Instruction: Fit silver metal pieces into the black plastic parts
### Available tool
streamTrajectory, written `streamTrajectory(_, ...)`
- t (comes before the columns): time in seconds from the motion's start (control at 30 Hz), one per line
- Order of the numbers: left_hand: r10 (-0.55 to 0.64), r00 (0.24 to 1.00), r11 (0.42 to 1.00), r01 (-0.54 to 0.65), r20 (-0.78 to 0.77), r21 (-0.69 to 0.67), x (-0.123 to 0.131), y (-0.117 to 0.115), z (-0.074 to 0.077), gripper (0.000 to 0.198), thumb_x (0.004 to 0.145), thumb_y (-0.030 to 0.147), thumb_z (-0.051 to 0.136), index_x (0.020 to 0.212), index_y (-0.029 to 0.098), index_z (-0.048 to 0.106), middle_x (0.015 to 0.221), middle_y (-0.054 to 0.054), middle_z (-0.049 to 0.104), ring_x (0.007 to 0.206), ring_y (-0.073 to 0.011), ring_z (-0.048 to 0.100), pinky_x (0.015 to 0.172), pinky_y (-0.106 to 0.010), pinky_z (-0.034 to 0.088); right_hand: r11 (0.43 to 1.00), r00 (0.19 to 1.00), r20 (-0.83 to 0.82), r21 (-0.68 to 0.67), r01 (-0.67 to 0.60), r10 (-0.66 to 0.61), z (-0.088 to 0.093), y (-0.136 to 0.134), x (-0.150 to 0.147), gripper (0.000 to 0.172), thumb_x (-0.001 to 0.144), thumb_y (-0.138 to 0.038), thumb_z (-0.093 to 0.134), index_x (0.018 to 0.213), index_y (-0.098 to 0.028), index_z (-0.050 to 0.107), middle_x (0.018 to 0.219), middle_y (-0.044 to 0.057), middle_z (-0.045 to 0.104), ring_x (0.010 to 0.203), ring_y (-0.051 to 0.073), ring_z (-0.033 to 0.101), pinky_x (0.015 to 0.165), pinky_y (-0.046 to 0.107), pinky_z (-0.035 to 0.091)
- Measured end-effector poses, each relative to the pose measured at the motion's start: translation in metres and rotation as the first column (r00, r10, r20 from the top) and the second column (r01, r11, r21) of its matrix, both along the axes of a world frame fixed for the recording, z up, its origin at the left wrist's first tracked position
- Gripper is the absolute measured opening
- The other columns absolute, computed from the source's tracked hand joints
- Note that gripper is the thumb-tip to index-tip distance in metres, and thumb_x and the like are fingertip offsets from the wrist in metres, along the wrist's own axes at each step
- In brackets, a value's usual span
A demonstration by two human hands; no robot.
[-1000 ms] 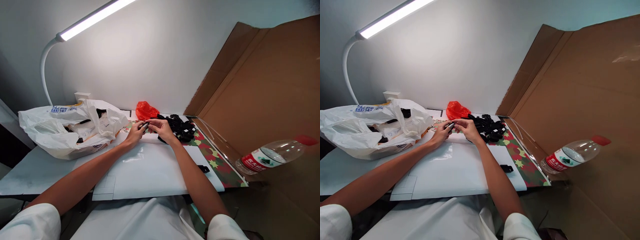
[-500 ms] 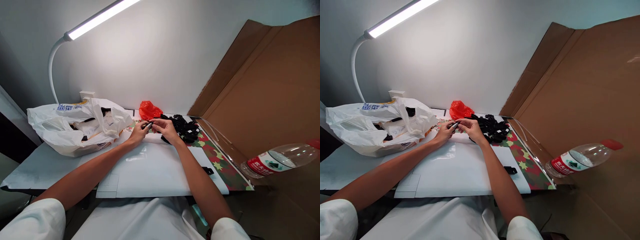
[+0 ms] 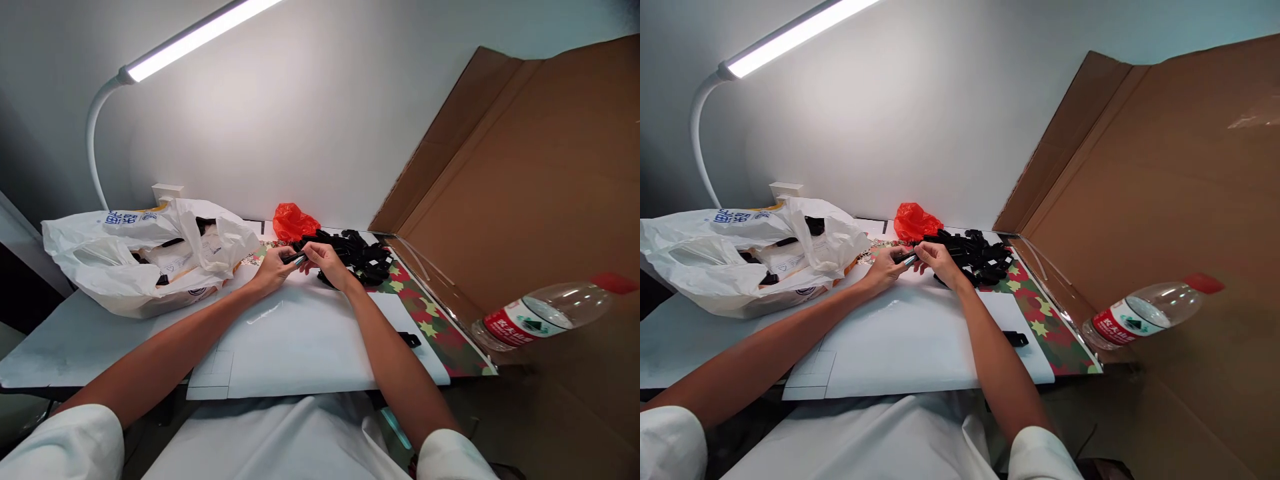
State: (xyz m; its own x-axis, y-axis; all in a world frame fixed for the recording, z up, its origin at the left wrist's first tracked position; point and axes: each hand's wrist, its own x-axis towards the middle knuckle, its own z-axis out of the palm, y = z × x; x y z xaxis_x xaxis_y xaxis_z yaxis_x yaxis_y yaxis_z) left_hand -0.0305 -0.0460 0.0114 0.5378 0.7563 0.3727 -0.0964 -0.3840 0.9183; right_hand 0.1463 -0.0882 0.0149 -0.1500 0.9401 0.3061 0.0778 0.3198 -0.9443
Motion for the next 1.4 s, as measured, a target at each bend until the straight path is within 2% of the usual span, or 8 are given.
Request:
streamTrajectory(0.27,-0.055,0.992,0.998,0.057,-0.111,0.011,-0.004,-0.003,0.002,0.018,0.075,0.032,0.065,0.07,0.015,0.067,0.069,0.0,0.056,0.063,-0.0115,0.041,0.059,-0.027,0.028,0.999,1.0,-0.002,0.034,-0.016,0.016,-0.009,0.003,0.001,0.06,0.081,-0.077,0.071,0.065,-0.022,0.054,0.061,-0.004,0.048,0.056,0.013,0.049,0.058,0.028,0.045)
streamTrajectory(0.43,-0.049,0.989,0.999,0.048,-0.139,-0.011,-0.004,0.0,0.001,0.014,0.071,0.029,0.062,0.07,0.015,0.066,0.068,0.001,0.054,0.062,-0.0114,0.039,0.056,-0.027,0.027,0.994,0.998,0.006,0.085,0.066,-0.066,-0.013,0.006,-0.003,0.063,0.079,-0.081,0.07,0.063,-0.022,0.053,0.062,-0.002,0.049,0.057,0.014,0.047,0.058,0.029,0.042)
streamTrajectory(0.7,0.019,0.993,1.0,-0.021,-0.114,-0.014,-0.005,0.002,-0.004,0.02,0.073,0.033,0.066,0.065,0.018,0.055,0.063,0.003,0.047,0.057,-0.0101,0.035,0.055,-0.026,0.024,0.96,0.964,0.14,0.201,0.197,-0.227,-0.001,-0.002,-0.007,0.064,0.083,-0.08,0.065,0.059,-0.022,0.054,0.059,-0.003,0.043,0.056,0.013,0.038,0.055,0.028,0.031)
streamTrajectory(0.87,0.043,0.995,0.999,-0.043,-0.094,0.003,-0.002,0.005,-0.005,0.028,0.075,0.038,0.07,0.065,0.018,0.054,0.064,0.003,0.047,0.06,-0.0108,0.038,0.057,-0.026,0.026,0.932,0.929,0.199,0.256,0.257,-0.311,0.0,-0.004,-0.007,0.063,0.086,-0.08,0.062,0.062,-0.022,0.057,0.061,-0.002,0.047,0.06,0.015,0.042,0.058,0.029,0.034)
streamTrajectory(1.1,0.086,0.996,0.996,-0.086,-0.022,0.012,0.0,0.002,-0.001,0.032,0.076,0.045,0.076,0.075,0.016,0.061,0.072,0.0,0.059,0.067,-0.0133,0.048,0.063,-0.027,0.035,0.901,0.913,0.163,0.297,0.317,-0.375,-0.008,0.001,-0.011,0.05,0.089,-0.072,0.063,0.084,-0.022,0.069,0.074,0.0,0.063,0.067,0.018,0.056,0.063,0.029,0.045)
streamTrajectory(1.3,0.041,0.999,0.999,-0.041,-0.021,-0.004,0.002,-0.002,-0.004,0.039,0.076,0.039,0.077,0.106,0.017,0.064,0.085,-0.002,0.064,0.074,-0.0147,0.055,0.064,-0.026,0.039,0.8,0.823,0.107,0.332,0.5,-0.558,-0.004,0.002,0.0,0.046,0.092,-0.065,0.063,0.083,-0.021,0.069,0.068,0.001,0.063,0.063,0.019,0.057,0.064,0.03,0.047)
streamTrajectory(1.37,0.055,0.998,0.998,-0.055,-0.04,-0.01,0.002,-0.004,-0.006,0.045,0.075,0.032,0.076,0.115,0.02,0.061,0.082,0.001,0.061,0.071,-0.0138,0.053,0.064,-0.025,0.039,0.688,0.713,0.073,0.345,0.638,-0.698,-0.004,0.003,0.014,0.046,0.094,-0.064,0.06,0.083,-0.02,0.069,0.067,0.002,0.065,0.063,0.02,0.058,0.066,0.032,0.049)
streamTrajectory(1.4,0.055,0.997,0.998,-0.056,-0.057,-0.008,0.002,-0.005,-0.007,0.044,0.075,0.027,0.074,0.116,0.02,0.06,0.079,0.003,0.059,0.07,-0.0136,0.053,0.065,-0.025,0.039,0.603,0.627,0.051,0.344,0.72,-0.778,-0.004,0.004,0.023,0.046,0.095,-0.063,0.059,0.082,-0.019,0.068,0.068,0.003,0.066,0.064,0.021,0.06,0.067,0.033,0.051)
